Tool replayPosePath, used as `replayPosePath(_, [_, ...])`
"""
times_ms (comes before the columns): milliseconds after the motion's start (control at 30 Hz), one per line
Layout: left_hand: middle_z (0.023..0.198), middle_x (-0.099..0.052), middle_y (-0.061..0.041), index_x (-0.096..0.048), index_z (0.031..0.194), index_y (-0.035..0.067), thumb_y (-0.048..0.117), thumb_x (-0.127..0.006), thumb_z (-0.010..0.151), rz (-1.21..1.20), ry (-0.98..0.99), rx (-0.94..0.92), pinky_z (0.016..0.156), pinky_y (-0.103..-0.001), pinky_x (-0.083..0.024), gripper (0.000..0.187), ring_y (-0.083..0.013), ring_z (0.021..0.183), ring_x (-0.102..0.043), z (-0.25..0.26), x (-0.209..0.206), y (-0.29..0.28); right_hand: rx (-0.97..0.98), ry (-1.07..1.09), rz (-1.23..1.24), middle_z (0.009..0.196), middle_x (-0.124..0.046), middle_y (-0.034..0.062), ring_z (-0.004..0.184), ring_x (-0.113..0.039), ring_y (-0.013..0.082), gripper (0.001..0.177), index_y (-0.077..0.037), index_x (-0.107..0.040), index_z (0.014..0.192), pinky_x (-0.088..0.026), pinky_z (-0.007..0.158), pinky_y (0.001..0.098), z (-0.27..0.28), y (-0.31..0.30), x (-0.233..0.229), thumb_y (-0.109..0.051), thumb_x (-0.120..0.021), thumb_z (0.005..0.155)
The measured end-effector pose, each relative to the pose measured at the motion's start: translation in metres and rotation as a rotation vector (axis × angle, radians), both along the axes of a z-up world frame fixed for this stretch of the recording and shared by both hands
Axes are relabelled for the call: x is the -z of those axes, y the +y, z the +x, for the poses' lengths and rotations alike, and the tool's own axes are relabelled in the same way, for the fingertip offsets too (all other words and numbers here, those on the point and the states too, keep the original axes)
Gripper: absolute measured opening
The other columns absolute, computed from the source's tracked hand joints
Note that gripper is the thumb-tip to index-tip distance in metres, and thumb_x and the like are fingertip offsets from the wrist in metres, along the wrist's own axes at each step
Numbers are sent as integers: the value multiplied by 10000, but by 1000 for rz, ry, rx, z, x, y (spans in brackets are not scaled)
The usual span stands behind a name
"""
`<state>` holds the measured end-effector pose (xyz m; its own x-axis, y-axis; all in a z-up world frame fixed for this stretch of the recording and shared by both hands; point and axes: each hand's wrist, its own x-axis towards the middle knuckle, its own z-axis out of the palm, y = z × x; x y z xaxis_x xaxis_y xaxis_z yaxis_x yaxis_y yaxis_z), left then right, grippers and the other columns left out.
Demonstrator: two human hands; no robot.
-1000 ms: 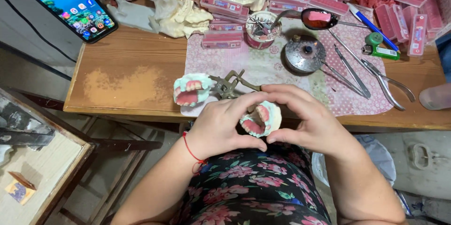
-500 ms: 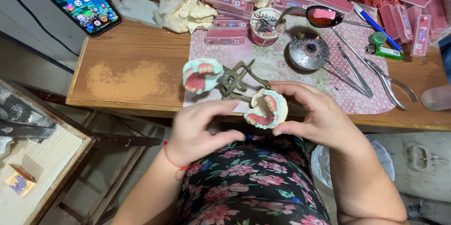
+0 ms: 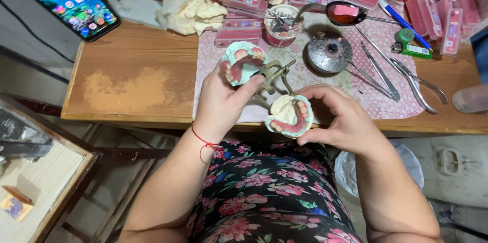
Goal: Waxing and shaping a dental model at a laboratory bench, followed by searching for items in a drawer.
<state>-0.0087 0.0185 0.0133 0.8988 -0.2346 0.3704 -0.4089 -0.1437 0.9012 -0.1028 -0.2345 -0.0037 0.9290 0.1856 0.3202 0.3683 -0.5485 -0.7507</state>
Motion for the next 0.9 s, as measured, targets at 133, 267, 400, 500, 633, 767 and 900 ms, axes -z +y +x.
replayPosePath(133, [947, -756, -157, -640, 1092, 54, 274, -843, 906, -28, -72, -19, 824, -443, -595, 352, -296, 941, -762, 12, 7, -4, 23, -83, -8, 1148, -748, 137, 1102, -729, 336, 805, -24, -703, 1155, -519, 1035, 447, 3, 11, 6, -419, -1019, 528])
replayPosePath(267, [1074, -736, -252, -581, 1261, 22, 260, -811, 942, 38, -171, 54, 891, -590, -569, 461, -455, 1061, -724, 28, -12, -8, 107, -246, -20, 1063, -719, 103, 991, -716, 311, 814, -42, -675, 1100, -553, 940, 408, 7, 28, 10, -513, -1017, 532])
replayPosePath(400, [1036, -762, -152, -621, 1237, 104, 303, -825, 934, 116, -264, 116, 867, -533, -581, 416, -388, 1051, -742, 55, -24, -13, 177, -356, -147, 993, -670, 119, 917, -689, 347, 779, -35, -625, 1068, -560, 849, 463, 21, 42, 9, -552, -990, 613])
replayPosePath(500, [1037, -778, -68, -653, 1188, 182, 339, -832, 917, 179, -230, 165, 870, -482, -585, 361, -322, 1050, -750, 72, -25, -13, 188, -365, -237, 974, -650, 149, 902, -677, 383, 745, -18, -613, 1066, -550, 815, 496, 29, 46, 12, -496, -989, 637])
replayPosePath(633, [1030, -774, -151, -646, 1161, 109, 297, -777, 937, 185, -200, 211, 863, -517, -570, 321, -404, 1057, -731, 76, -24, -15, 207, -369, -233, 924, -644, 141, 865, -676, 378, 723, -34, -623, 1028, -552, 786, 481, 30, 50, 15, -542, -969, 647])
replayPosePath(767, [963, -783, -89, -690, 1110, 145, 301, -828, 894, 150, -134, 171, 828, -451, -589, 300, -308, 1008, -762, 82, -10, -20, 211, -351, -207, 922, -660, 110, 867, -687, 358, 707, -75, -634, 1000, -554, 782, 465, 29, 49, 17, -599, -948, 642])
replayPosePath(900, [926, -782, -66, -699, 1066, 155, 277, -818, 895, 132, -99, 144, 806, -413, -599, 242, -254, 976, -773, 78, -12, -19, 222, -323, -157, 921, -678, 75, 861, -697, 327, 701, -106, -650, 985, -557, 780, 435, 27, 49, 17, -653, -926, 644])
